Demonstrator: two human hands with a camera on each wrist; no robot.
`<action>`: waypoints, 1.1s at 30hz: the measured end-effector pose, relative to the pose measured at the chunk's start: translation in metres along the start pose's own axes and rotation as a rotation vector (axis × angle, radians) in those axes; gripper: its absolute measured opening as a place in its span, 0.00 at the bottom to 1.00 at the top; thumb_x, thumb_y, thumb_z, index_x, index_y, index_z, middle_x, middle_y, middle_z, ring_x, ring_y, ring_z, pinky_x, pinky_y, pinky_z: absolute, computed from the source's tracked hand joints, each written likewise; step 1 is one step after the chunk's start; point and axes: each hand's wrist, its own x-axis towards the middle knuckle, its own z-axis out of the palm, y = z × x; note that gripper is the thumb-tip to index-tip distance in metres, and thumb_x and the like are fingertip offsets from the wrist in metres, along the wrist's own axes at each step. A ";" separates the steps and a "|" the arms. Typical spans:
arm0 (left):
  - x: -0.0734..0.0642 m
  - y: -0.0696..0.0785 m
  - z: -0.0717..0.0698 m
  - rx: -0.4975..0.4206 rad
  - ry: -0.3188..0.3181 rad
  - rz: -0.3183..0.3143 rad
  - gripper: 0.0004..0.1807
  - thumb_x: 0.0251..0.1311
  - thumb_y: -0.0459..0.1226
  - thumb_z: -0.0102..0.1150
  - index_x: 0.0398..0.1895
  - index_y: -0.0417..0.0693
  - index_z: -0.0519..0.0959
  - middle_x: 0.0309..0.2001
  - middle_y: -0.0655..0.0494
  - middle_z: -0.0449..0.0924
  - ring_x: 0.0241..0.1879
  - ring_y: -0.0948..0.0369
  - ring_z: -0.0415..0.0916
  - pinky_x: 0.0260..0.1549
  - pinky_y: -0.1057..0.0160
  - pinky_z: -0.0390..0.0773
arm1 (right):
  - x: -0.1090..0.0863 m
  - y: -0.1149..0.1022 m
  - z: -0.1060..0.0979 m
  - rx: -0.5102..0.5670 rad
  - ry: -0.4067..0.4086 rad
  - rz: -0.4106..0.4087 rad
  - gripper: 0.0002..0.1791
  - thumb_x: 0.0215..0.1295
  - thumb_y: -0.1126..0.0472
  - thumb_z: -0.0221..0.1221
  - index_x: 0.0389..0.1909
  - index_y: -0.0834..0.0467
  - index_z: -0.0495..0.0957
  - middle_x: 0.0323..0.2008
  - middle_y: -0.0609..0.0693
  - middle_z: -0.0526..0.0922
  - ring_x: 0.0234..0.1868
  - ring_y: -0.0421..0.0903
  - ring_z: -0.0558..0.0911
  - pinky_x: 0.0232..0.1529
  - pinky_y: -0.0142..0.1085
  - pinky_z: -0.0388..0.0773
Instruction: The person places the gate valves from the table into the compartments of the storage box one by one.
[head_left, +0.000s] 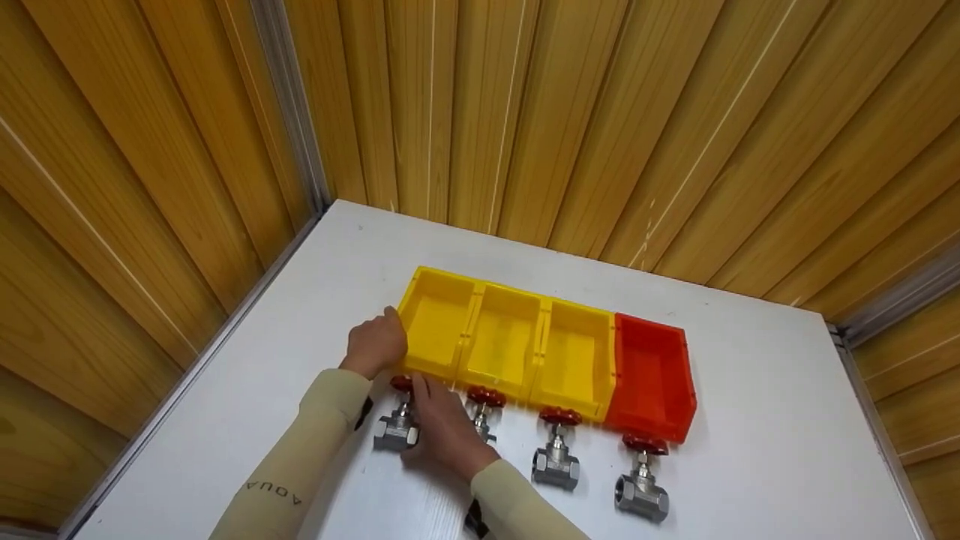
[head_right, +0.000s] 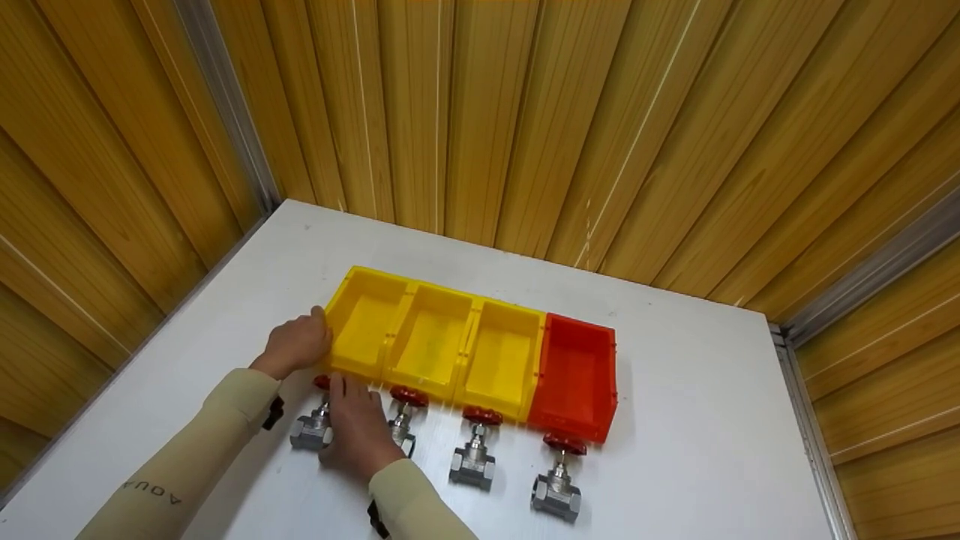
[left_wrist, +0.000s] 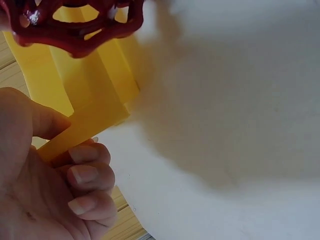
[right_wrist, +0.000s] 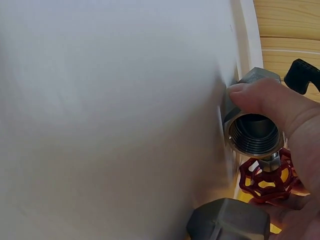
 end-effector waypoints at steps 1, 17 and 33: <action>0.000 0.000 0.000 0.002 0.001 0.003 0.25 0.71 0.42 0.43 0.62 0.32 0.65 0.36 0.43 0.78 0.31 0.51 0.72 0.41 0.51 0.77 | 0.000 0.000 0.000 0.004 -0.003 0.002 0.69 0.34 0.50 0.80 0.75 0.57 0.47 0.71 0.54 0.61 0.69 0.50 0.65 0.70 0.44 0.62; 0.000 -0.001 0.000 0.042 0.029 0.038 0.22 0.70 0.40 0.44 0.58 0.31 0.67 0.33 0.42 0.79 0.29 0.51 0.74 0.38 0.50 0.79 | -0.005 0.002 -0.011 0.010 -0.001 -0.026 0.67 0.34 0.47 0.79 0.74 0.61 0.49 0.65 0.54 0.66 0.63 0.49 0.69 0.67 0.42 0.67; -0.001 -0.002 0.000 0.049 0.029 0.036 0.25 0.69 0.41 0.47 0.61 0.30 0.65 0.34 0.42 0.78 0.29 0.50 0.74 0.40 0.50 0.79 | -0.004 0.001 -0.024 0.053 -0.016 0.008 0.69 0.31 0.46 0.80 0.73 0.59 0.50 0.66 0.54 0.64 0.63 0.48 0.69 0.66 0.42 0.67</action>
